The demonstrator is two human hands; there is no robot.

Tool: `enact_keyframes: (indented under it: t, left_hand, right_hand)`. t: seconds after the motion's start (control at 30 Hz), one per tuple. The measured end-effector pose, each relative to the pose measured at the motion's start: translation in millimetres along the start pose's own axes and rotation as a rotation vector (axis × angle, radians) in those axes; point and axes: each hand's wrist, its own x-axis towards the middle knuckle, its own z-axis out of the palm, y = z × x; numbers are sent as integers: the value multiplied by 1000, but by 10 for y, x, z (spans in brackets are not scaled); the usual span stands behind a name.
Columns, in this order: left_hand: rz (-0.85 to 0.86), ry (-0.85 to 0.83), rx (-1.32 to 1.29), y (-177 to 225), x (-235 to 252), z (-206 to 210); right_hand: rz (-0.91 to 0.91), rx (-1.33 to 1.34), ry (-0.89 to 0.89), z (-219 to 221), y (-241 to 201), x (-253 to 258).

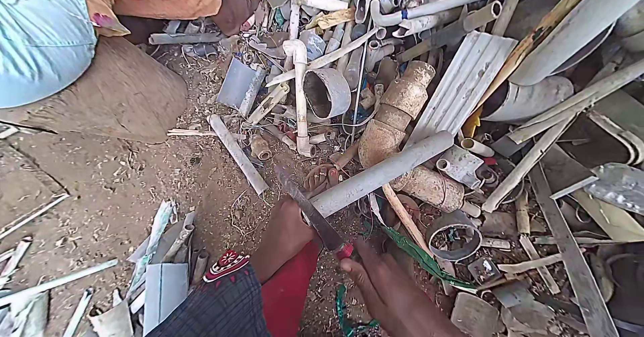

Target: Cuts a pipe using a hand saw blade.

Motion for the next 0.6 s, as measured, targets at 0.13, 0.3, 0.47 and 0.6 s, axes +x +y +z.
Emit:
enact_keyframes:
  t: [0.13,0.3,0.47,0.6]
  left_hand:
    - [97,38,-58,-42,19,21]
    - [-54,-148,-335,-69,-2,23]
    - [70,-24,-132,-172,-1,36]
    - [48,-11,-111,-159,10,32]
  right_hand:
    - [2,105,274,48,312,70]
    - [-78,-142,342,34,423,21]
    - [283,-395,811,-615,907,169]
    - [377,-450,731,-399,636,75]
